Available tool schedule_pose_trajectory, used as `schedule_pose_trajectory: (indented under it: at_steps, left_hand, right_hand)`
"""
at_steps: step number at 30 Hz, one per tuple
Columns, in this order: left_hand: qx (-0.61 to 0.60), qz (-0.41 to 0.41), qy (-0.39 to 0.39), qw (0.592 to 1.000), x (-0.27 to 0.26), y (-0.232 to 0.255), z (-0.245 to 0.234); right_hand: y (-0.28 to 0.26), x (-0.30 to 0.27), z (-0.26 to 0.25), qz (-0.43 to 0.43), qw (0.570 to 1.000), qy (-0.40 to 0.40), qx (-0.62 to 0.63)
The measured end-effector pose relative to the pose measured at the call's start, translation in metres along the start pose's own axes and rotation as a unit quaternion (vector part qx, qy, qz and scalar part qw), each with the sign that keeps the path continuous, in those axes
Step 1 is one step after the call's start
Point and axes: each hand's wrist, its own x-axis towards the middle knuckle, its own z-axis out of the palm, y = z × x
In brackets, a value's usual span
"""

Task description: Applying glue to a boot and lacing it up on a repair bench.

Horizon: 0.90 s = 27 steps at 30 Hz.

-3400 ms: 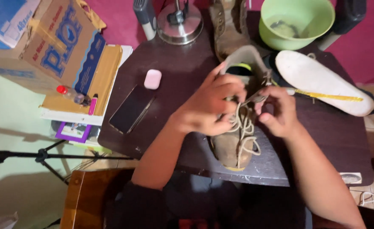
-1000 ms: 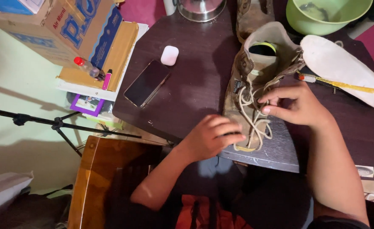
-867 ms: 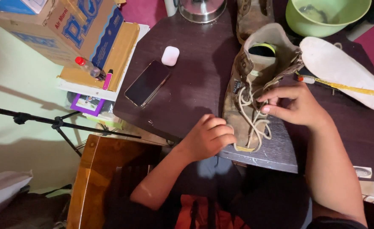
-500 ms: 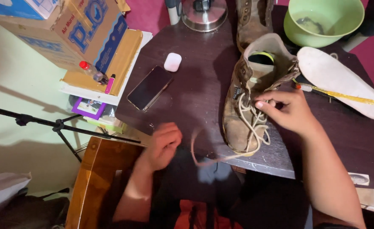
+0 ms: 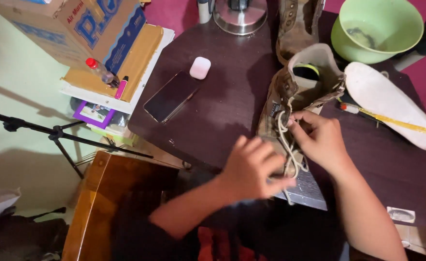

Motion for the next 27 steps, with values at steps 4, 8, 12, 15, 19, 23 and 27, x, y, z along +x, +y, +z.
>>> schedule_pose_trajectory:
  at_steps: [4, 8, 12, 15, 19, 23, 27]
  left_hand:
    - [0.041, 0.042, -0.009, 0.998, -0.03, 0.022, 0.021]
    - [0.099, 0.036, 0.049, 0.993, -0.041, 0.025, 0.047]
    - [0.097, 0.05, -0.002, 0.994, -0.04, 0.031, 0.03]
    - [0.112, 0.044, -0.046, 0.992, -0.04, 0.035, 0.019]
    - [-0.057, -0.01, -0.143, 0.988, -0.04, 0.033, 0.006]
    - [-0.403, 0.019, -0.255, 0.879, -0.026, 0.018, -0.04]
    - [-0.314, -0.163, 0.117, 0.928, -0.059, -0.06, -0.032]
  right_hand:
    - [-0.001, 0.001, 0.0, -0.007, 1.0, 0.0, -0.004]
    - [0.004, 0.001, 0.001, -0.025, 1.0, 0.003, 0.0]
    - [-0.004, 0.0, -0.004, -0.022, 1.0, -0.004, 0.013]
    - [-0.013, -0.003, -0.007, -0.023, 1.0, -0.009, 0.016]
    - [-0.012, -0.003, -0.007, -0.023, 0.998, -0.028, -0.045]
    - [-0.016, -0.003, -0.008, -0.023, 0.999, -0.033, -0.028]
    - [-0.011, 0.0, -0.005, -0.019, 0.999, -0.012, 0.032]
